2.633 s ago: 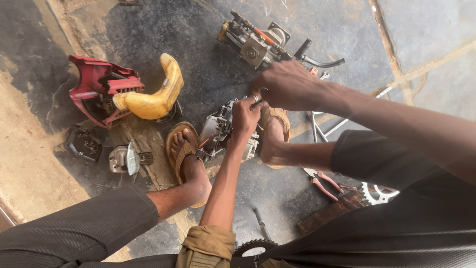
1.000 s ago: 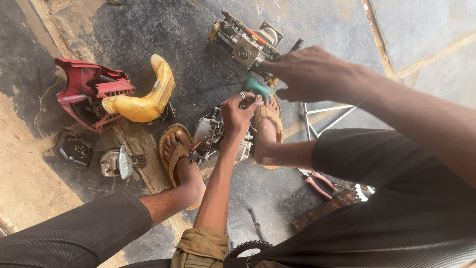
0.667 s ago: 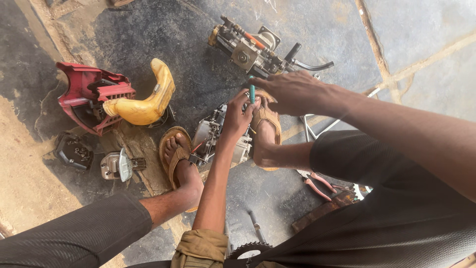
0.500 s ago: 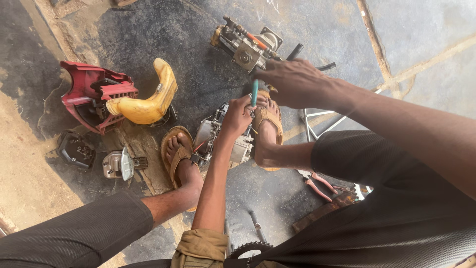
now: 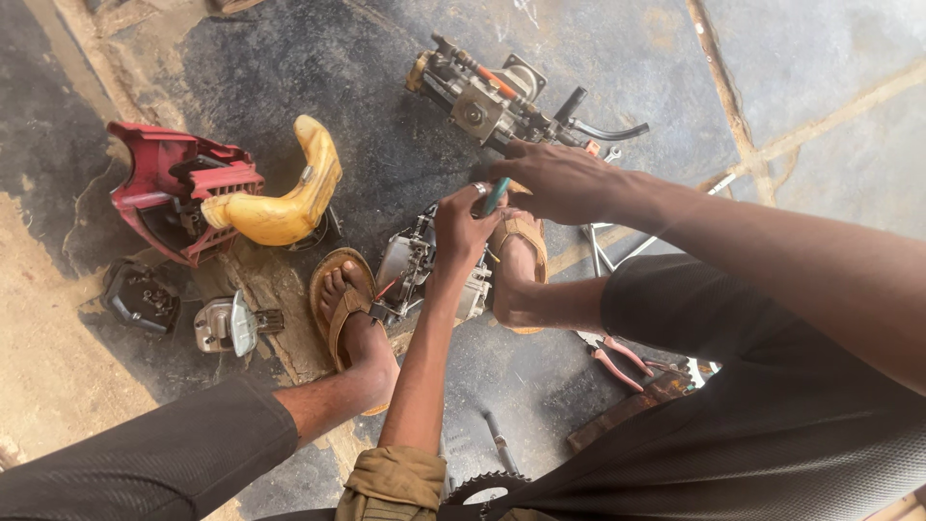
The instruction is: The person sits on the floor and uses a screwdriver to loosen and remove bolts from a small engine block. They detach a metal cover and set it aside, then continue to unscrew additional fasteners from the engine assembly.
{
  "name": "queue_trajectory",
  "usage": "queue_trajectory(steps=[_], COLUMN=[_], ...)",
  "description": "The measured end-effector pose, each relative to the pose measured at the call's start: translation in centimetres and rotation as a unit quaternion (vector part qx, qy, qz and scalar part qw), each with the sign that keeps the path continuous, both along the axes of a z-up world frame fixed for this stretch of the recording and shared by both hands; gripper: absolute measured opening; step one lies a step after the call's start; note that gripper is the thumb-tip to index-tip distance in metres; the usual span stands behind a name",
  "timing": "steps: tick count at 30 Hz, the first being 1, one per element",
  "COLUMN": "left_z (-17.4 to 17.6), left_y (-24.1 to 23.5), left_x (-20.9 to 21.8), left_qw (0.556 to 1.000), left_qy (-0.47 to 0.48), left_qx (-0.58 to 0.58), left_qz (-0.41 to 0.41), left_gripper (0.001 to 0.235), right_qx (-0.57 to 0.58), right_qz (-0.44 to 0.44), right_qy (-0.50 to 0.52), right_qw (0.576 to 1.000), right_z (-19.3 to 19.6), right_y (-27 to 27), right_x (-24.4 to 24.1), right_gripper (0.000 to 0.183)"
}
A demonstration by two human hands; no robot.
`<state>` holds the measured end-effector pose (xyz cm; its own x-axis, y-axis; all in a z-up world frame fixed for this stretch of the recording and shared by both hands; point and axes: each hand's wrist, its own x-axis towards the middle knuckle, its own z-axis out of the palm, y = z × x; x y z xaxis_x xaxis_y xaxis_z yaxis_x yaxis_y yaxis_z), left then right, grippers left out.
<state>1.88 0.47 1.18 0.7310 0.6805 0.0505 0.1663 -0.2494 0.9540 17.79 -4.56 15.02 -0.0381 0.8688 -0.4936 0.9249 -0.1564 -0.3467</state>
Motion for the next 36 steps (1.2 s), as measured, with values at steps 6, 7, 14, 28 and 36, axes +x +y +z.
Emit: queue_trajectory(steps=[6,7,14,28,36], left_z=[0.4,0.5,-0.6,-1.4,-1.5], left_y=[1.9,2.2,2.3,0.3,0.4], left_x=[-1.4,-1.7,-2.9,-7.3,-7.3], left_qw=[0.996,0.995,0.975,0.941,0.943], left_qy=[0.039,0.043,0.173,0.320,0.304], left_qx=[0.036,0.058,0.108,0.108,0.137], left_qz=[-0.068,-0.075,-0.090,0.003,0.016], left_gripper=[0.043,0.046,0.071,0.088,0.085], right_qx=[0.001,0.007,-0.032,0.078,0.140], right_qz=[0.056,0.057,0.050,-0.070,-0.113], right_qy=[-0.087,-0.088,-0.084,0.035,0.084], right_qw=[0.995,0.995,0.995,0.994,0.980], right_z=[0.8,1.2,4.1,-0.7,-2.8], right_y=[-0.1,0.0,1.9,2.9,1.7], right_x=[-1.0,-1.2,-2.4,-1.3,-0.7], right_gripper=[0.035,0.035,0.036,0.023,0.030])
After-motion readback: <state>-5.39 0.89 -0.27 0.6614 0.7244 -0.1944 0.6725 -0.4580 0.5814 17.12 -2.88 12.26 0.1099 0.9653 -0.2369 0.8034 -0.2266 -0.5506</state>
